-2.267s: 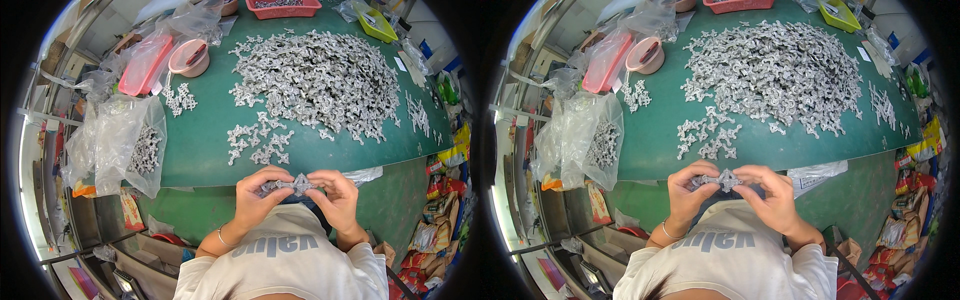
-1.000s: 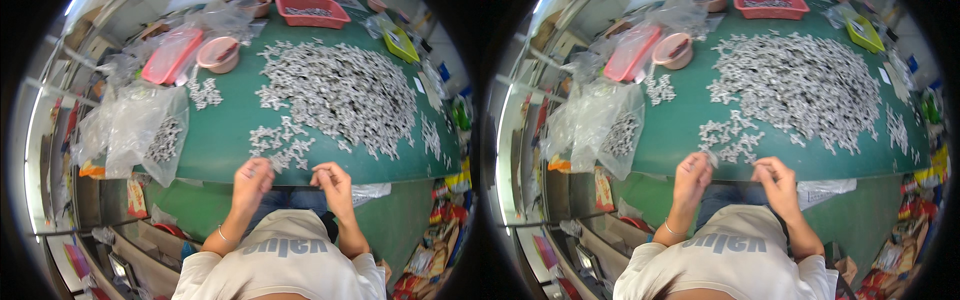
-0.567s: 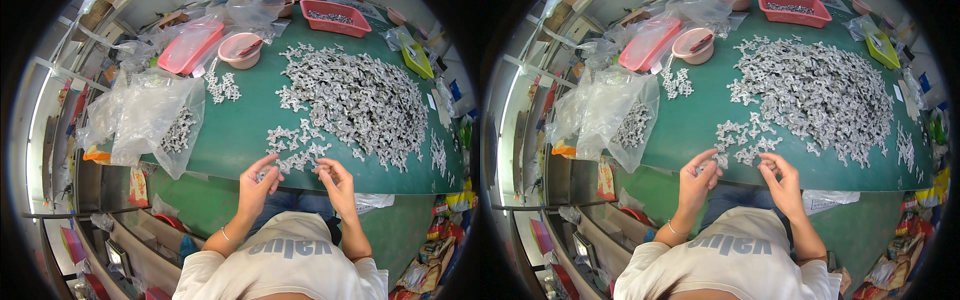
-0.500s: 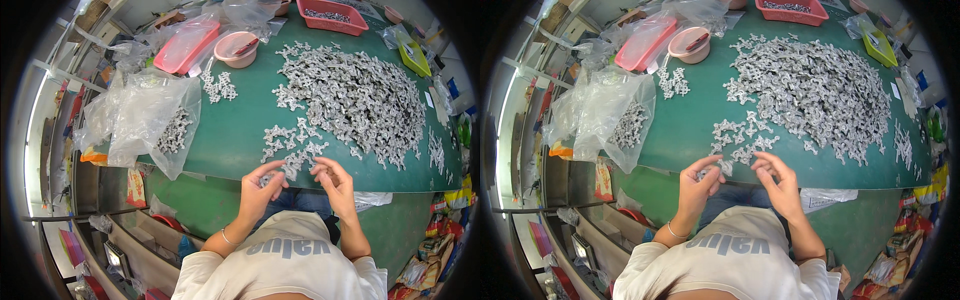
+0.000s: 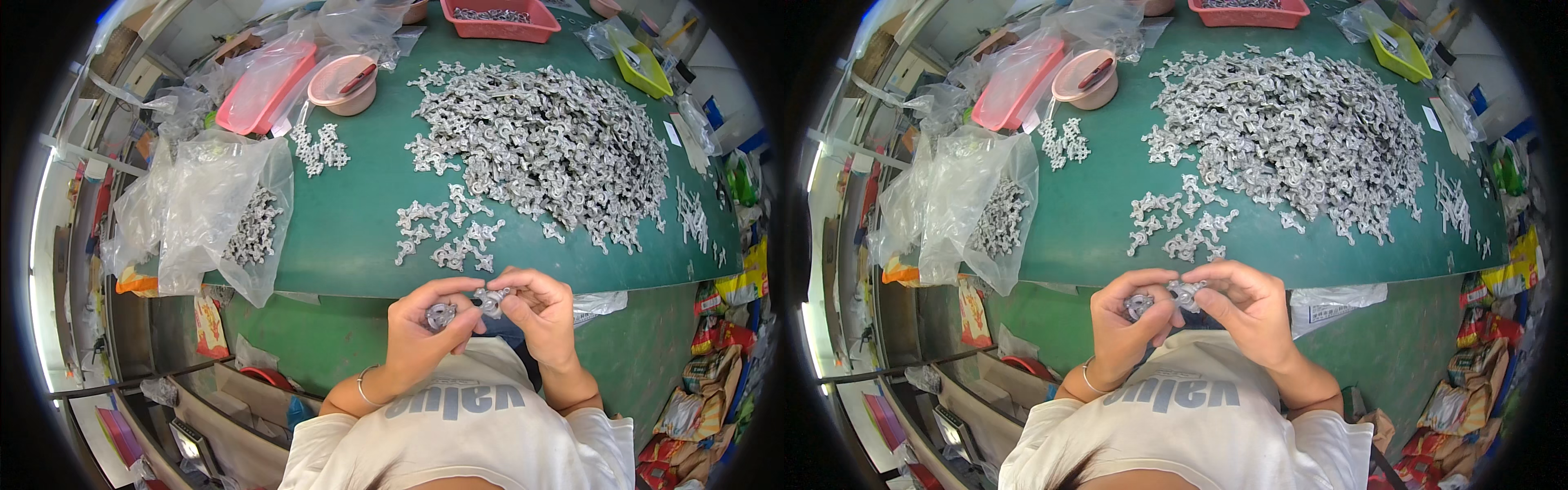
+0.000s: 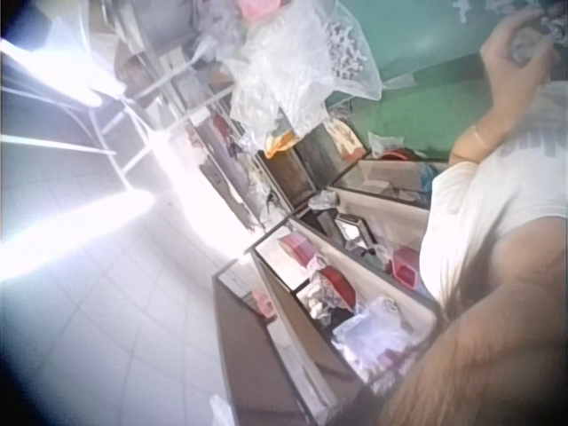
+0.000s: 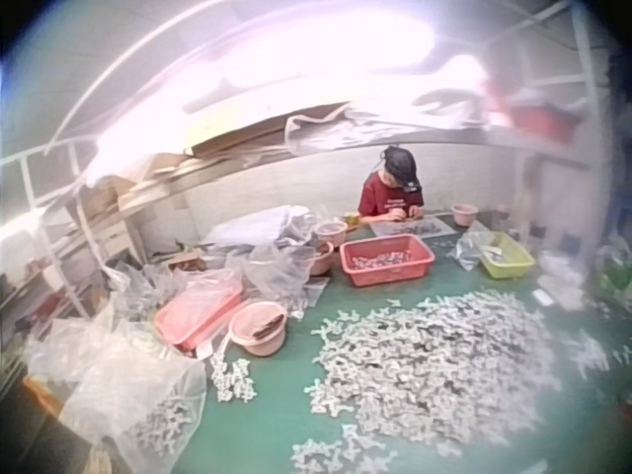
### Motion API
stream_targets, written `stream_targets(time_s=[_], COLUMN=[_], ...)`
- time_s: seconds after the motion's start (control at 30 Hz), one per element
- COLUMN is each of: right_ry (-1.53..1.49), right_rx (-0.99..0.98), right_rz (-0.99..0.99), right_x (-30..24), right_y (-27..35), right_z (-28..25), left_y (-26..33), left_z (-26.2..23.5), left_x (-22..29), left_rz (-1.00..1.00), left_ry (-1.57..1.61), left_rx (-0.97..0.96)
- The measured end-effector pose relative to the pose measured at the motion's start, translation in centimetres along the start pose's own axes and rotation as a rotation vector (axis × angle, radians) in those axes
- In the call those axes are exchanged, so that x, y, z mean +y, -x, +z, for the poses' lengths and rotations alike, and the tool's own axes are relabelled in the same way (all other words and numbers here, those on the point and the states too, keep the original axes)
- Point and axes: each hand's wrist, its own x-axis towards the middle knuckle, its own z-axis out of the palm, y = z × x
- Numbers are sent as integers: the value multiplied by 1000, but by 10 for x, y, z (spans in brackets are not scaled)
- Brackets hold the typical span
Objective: The person joins metal components together by hand and sets them aside.
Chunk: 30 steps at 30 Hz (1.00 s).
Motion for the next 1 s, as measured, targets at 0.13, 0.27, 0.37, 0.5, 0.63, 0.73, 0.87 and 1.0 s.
stream_targets(time_s=[0.13, 0.27, 0.37, 0.5, 0.63, 0.73, 0.87, 1.0], right_ry=[-12, -63, -103, -119, -120, -53, 367, 861], right_rx=[-28, -38, -43, -22, -28, 21, 358, 333], right_rz=[-25, -22, -36, -47, -75, -64, -16, 40], right_x=[3, 2, 2, 1, 4, 13, 53, 82], right_y=[1, 2, 4, 5, 4, -1, -29, -40], right_z=[-2, -1, 0, 2, 3, -2, -50, -77], left_y=[3, 5, 5, 5, 5, 1, -34, -71], left_z=[1, 2, 2, -1, 0, -4, -64, -206], left_x=[1, 1, 2, 2, 1, -7, -47, -46], left_rz=[-21, -68, -134, -199, -213, -192, 40, 411], left_ry=[58, 121, 201, 351, 378, 345, 444, 575], left_rx=[-9, -8, -32, -110, -99, -77, 351, 871])
